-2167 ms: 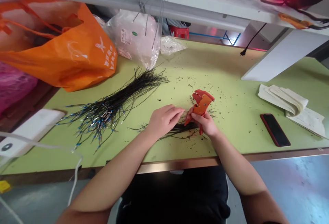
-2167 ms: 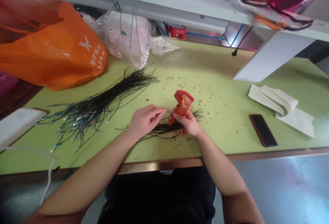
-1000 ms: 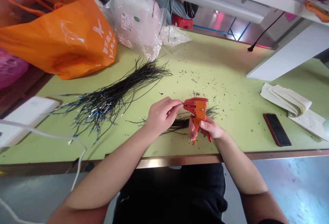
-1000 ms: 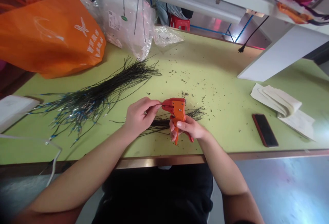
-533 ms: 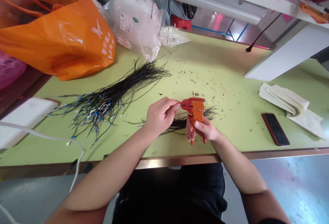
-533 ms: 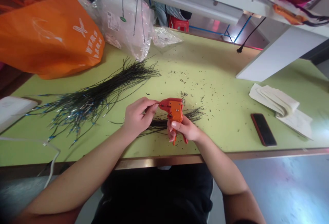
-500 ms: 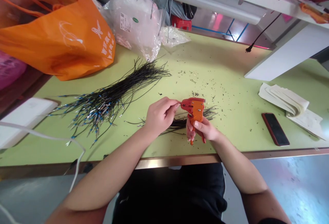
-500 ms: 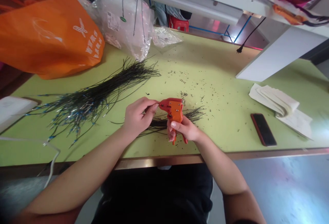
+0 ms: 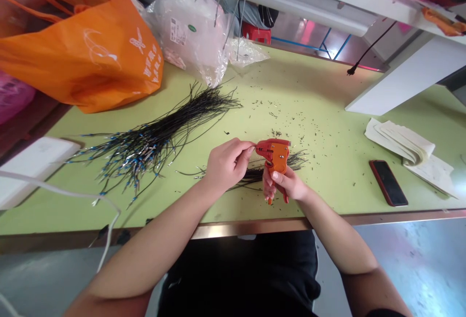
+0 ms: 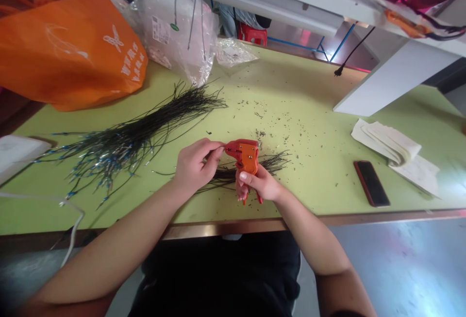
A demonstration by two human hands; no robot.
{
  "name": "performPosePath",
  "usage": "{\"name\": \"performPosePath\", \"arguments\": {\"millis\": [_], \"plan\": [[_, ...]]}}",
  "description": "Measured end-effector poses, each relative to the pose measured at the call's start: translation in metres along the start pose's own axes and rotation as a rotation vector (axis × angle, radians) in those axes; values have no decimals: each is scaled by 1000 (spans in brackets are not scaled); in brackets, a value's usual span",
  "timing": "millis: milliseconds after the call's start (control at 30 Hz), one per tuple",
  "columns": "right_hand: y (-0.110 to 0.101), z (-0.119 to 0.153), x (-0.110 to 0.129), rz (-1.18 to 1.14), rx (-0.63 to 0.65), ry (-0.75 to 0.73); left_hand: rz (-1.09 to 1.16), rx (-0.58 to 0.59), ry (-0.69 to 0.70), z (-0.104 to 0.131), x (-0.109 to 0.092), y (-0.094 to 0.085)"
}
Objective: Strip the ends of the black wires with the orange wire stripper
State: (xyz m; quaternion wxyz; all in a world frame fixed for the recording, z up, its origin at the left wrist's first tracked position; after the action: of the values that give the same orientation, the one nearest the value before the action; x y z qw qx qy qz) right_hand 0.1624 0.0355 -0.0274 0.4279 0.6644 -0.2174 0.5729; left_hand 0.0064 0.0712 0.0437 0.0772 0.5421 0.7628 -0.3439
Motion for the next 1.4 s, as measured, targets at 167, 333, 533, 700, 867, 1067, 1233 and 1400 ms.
{"name": "performPosePath", "arguments": {"millis": [167,333,533,700,867,1067,1233,1400], "plan": [[-2,-1,3,-8,-60,-39,-67,-32,63,0,-2,0],[-6,-5,4,-39,-89,-43,-97,7,2,1,7,3],[-6,-4,2,-68,-22,14,-55,33,-57,1,10,3],[-3,-3,1,-122,44,28,-36,34,-86,2,11,3],[-2,-2,7,-174,115,-32,-4,-23,-134,-1,15,-4],[-2,-1,9,-165,130,-39,24,-16,-134,-2,14,-3],[-3,-2,9,-191,154,-89,17,-31,-86,-2,7,-4],[-3,-2,11,-150,139,-101,-14,-35,-34,-2,2,-4]]}}
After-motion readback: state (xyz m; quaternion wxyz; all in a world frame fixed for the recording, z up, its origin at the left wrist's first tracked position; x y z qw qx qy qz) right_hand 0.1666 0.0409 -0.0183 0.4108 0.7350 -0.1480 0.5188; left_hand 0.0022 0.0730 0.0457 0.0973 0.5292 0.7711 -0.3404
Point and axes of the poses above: each hand's wrist, its own z-axis away from the middle knuckle, its own y-axis out of the palm, x = y × z, the point moved 6 cm from there along -z, towards the middle knuckle, and after that the axes turned 3 degrees about z, right-handed, at the moved point
